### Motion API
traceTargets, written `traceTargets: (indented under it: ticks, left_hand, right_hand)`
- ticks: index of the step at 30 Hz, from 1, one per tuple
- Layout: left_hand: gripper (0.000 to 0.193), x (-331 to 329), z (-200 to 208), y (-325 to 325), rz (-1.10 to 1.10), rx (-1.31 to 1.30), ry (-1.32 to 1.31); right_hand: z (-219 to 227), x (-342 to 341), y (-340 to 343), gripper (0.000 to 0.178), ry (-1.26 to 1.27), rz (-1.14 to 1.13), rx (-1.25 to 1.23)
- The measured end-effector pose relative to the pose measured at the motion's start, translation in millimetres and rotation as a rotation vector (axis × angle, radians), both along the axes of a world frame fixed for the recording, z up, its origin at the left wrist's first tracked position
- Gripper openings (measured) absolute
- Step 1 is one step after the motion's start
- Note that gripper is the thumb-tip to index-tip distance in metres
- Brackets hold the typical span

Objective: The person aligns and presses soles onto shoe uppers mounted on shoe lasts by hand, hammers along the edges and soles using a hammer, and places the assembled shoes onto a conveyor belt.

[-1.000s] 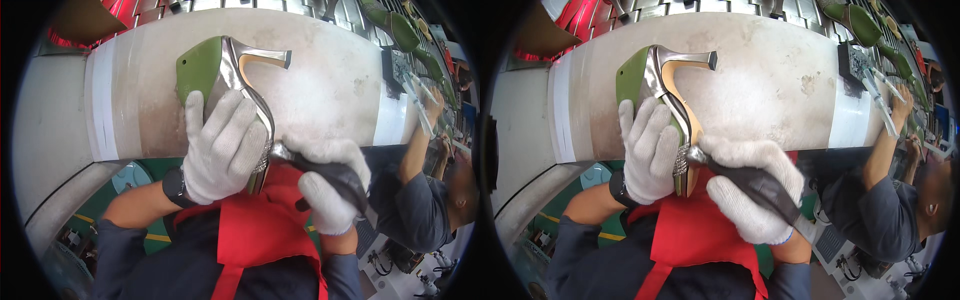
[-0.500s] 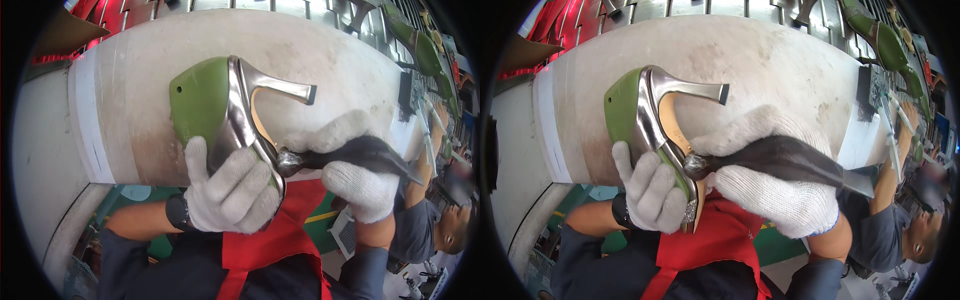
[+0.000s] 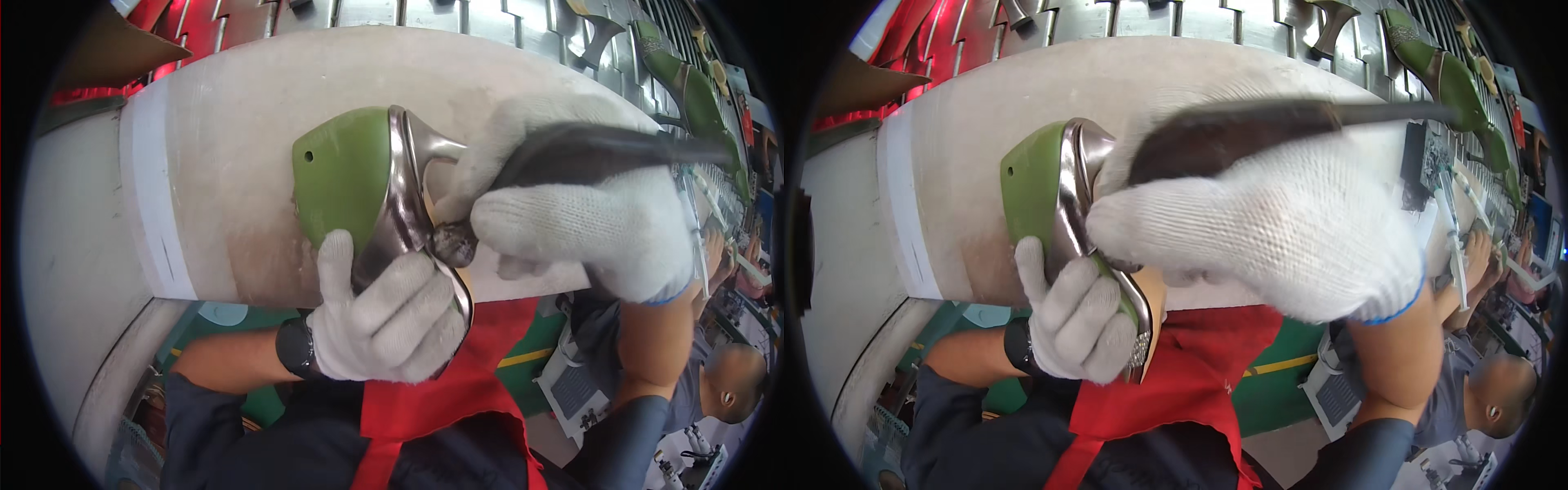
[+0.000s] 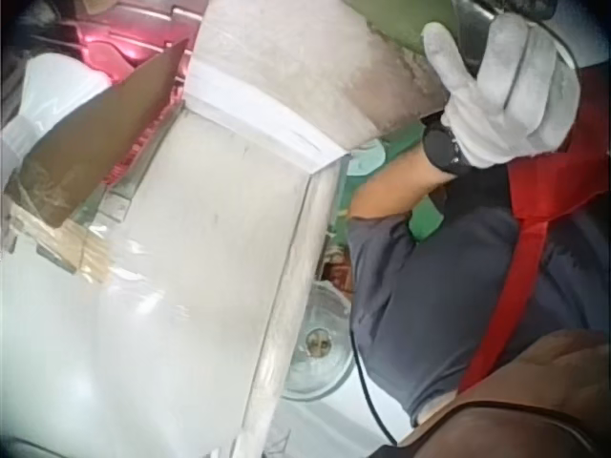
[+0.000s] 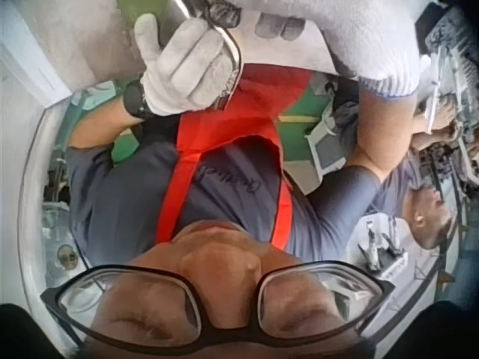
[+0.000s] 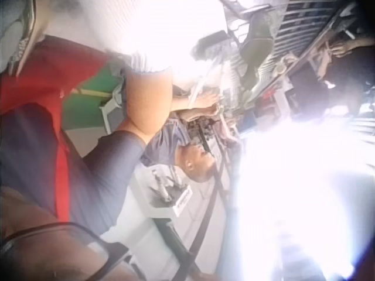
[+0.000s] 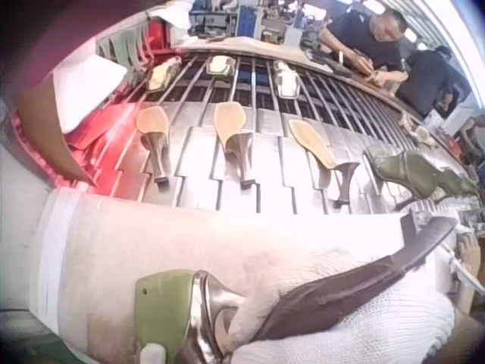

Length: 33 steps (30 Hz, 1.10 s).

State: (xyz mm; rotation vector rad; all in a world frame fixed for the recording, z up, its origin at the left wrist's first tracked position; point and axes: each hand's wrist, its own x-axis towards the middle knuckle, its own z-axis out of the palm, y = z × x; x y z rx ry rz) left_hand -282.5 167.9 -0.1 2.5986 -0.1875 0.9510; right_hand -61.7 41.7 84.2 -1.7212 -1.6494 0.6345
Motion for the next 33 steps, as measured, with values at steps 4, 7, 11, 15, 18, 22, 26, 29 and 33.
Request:
traceTargets:
  ticks: [4, 7, 11, 15, 18, 22, 26, 29, 33]
  left_hand:
    - [0.021, -9, 15, 22, -0.112, 0.002, 0.180]
    - [0.089, 6, 27, 59, -0.213, -0.209, 0.300]
    - [0.136, 34, 36, 93, -0.239, -0.171, 0.464]
    - [0.152, 36, 32, 90, -0.253, -0.175, 0.477]
    - [0.150, 37, 30, 91, -0.271, -0.206, 0.454]
    - [0.144, 39, 31, 91, -0.284, -0.189, 0.468]
    - [0.139, 39, 30, 92, -0.292, -0.159, 0.430]
    - [0.130, 42, 38, 91, -0.254, -0.127, 0.483]
    - [0.121, 41, 43, 77, -0.303, 0.053, 0.399]
  right_hand:
    - [14, -50, -9, 0.028, 0.643, -0.693, 0.009]
    - [14, -53, -25, 0.046, 0.683, -0.953, 0.077]
    - [13, -45, -36, 0.051, 0.709, -1.130, 0.476]
    - [7, -66, 14, 0.041, 0.840, -1.111, 0.145]
    - [6, -75, 23, 0.043, 0.945, -1.275, 0.145]
    - [2, -56, 18, 0.041, 0.750, -1.049, 0.113]
    - [-14, -29, 26, 0.038, 0.581, -0.805, 0.176]
    - [17, -28, 28, 0.039, 0.837, -0.822, -0.023]
    - [-12, -69, -6, 0.035, 0.894, -1.026, 0.249]
